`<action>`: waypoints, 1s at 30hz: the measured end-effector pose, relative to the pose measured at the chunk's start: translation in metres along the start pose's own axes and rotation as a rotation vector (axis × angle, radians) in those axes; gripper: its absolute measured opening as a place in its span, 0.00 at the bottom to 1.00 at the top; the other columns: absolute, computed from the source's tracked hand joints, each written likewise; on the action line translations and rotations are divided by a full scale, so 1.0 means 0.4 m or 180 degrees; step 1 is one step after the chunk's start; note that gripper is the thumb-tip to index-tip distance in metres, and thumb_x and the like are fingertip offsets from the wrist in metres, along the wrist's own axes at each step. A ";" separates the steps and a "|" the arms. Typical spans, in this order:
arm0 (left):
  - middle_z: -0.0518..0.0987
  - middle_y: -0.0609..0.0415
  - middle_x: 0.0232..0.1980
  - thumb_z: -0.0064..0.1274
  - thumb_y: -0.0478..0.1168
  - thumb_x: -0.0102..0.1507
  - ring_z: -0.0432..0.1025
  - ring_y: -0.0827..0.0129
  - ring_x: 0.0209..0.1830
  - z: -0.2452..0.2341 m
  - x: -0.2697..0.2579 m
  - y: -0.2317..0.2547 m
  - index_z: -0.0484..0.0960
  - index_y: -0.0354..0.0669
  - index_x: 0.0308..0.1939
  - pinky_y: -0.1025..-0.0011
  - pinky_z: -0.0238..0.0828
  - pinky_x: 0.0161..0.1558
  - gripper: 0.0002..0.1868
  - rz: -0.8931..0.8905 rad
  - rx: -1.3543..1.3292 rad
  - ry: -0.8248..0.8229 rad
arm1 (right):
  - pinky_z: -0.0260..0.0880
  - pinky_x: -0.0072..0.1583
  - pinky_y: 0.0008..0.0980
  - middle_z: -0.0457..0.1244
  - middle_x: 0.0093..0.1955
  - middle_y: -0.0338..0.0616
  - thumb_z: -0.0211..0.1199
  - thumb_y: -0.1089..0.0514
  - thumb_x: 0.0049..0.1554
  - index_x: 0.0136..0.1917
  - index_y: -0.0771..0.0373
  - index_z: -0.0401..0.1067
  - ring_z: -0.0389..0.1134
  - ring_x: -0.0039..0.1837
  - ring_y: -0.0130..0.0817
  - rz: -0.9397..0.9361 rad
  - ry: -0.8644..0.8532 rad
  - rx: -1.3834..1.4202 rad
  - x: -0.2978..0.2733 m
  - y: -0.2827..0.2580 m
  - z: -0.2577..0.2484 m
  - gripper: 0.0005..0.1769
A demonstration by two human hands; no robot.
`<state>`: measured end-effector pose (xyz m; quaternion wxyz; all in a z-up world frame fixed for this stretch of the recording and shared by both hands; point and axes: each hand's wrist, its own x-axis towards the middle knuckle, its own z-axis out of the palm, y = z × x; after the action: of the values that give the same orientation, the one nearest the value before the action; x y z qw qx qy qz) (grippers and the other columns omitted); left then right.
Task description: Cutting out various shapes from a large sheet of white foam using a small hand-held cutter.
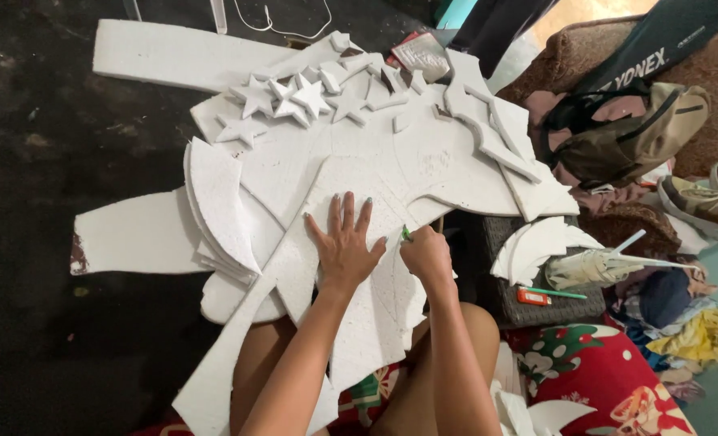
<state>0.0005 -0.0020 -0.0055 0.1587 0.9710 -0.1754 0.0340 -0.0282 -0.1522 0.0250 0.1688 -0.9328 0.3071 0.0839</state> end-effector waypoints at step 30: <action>0.55 0.48 0.74 0.35 0.64 0.58 0.47 0.57 0.75 -0.017 -0.004 -0.002 0.58 0.60 0.70 0.30 0.33 0.60 0.37 0.0015 -0.0209 0.0068 | 0.71 0.48 0.53 0.66 0.39 0.66 0.53 0.53 0.49 0.46 0.72 0.74 0.70 0.47 0.59 -0.0053 -0.0134 -0.0216 -0.091 -0.008 0.009 0.21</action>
<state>-0.0008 0.0012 0.0004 0.1923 0.9644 -0.1770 0.0389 -0.0556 -0.1288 0.0320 0.1442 -0.9386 0.2927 0.1125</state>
